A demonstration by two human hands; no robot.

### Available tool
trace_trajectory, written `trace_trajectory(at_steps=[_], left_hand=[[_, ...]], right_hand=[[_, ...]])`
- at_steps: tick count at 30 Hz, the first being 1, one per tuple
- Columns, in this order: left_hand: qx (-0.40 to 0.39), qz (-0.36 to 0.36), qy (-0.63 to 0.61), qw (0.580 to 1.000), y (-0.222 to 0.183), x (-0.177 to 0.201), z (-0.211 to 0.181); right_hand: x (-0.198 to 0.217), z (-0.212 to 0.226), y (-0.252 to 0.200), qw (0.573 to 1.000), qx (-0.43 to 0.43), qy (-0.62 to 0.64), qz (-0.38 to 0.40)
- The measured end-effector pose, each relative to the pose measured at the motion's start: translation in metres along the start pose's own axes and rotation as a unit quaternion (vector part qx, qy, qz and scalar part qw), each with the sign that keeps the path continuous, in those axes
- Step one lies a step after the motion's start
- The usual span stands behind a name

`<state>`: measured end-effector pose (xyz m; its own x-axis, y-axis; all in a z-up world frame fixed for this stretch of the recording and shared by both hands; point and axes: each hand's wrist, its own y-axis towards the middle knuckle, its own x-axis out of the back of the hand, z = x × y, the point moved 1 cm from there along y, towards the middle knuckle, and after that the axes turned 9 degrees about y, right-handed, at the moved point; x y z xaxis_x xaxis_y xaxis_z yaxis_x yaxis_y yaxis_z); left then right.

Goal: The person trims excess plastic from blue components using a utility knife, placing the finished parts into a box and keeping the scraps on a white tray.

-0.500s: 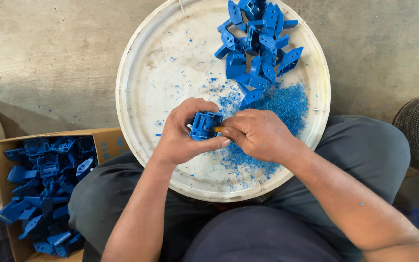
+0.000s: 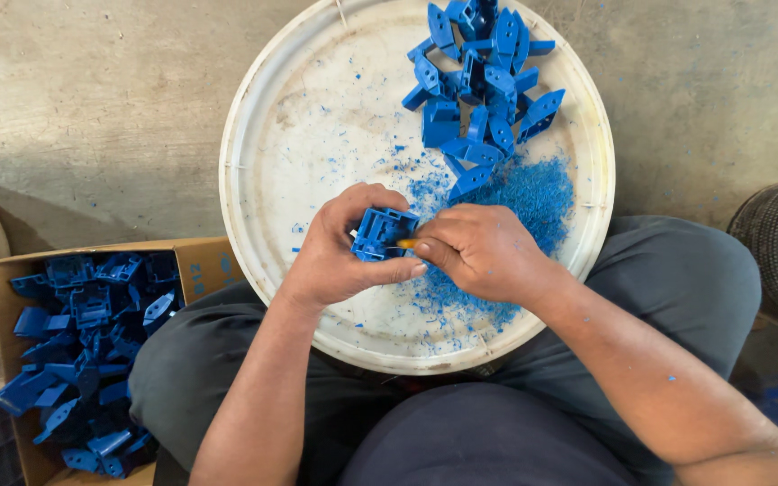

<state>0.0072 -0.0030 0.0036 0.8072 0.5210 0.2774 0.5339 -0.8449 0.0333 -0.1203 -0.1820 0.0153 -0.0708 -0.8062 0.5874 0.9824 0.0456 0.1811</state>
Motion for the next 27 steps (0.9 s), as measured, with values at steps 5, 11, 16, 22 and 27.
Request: trace_trajectory(at_steps=[5, 11, 16, 22, 27], left_hand=[[-0.002, -0.022, -0.034, 0.999, -0.001, 0.003, -0.003], [-0.061, -0.035, -0.001, 0.997, 0.000, 0.005, -0.013], [-0.032, -0.089, 0.411, 0.907, 0.005, -0.002, -0.020], [-0.007, -0.078, 0.412, 0.908, -0.004, -0.019, -0.014], [-0.079, -0.080, 0.235, 0.966, -0.007, -0.021, -0.006]], right_hand=[[0.005, -0.020, -0.011, 0.950, -0.224, 0.215, -0.033], [0.000, -0.023, -0.008, 0.922, -0.260, 0.253, -0.134], [-0.001, -0.011, -0.007, 0.943, -0.268, 0.131, -0.144], [-0.020, -0.005, -0.013, 0.943, -0.197, 0.245, -0.110], [-0.027, -0.009, -0.012, 0.933, -0.131, 0.315, -0.116]])
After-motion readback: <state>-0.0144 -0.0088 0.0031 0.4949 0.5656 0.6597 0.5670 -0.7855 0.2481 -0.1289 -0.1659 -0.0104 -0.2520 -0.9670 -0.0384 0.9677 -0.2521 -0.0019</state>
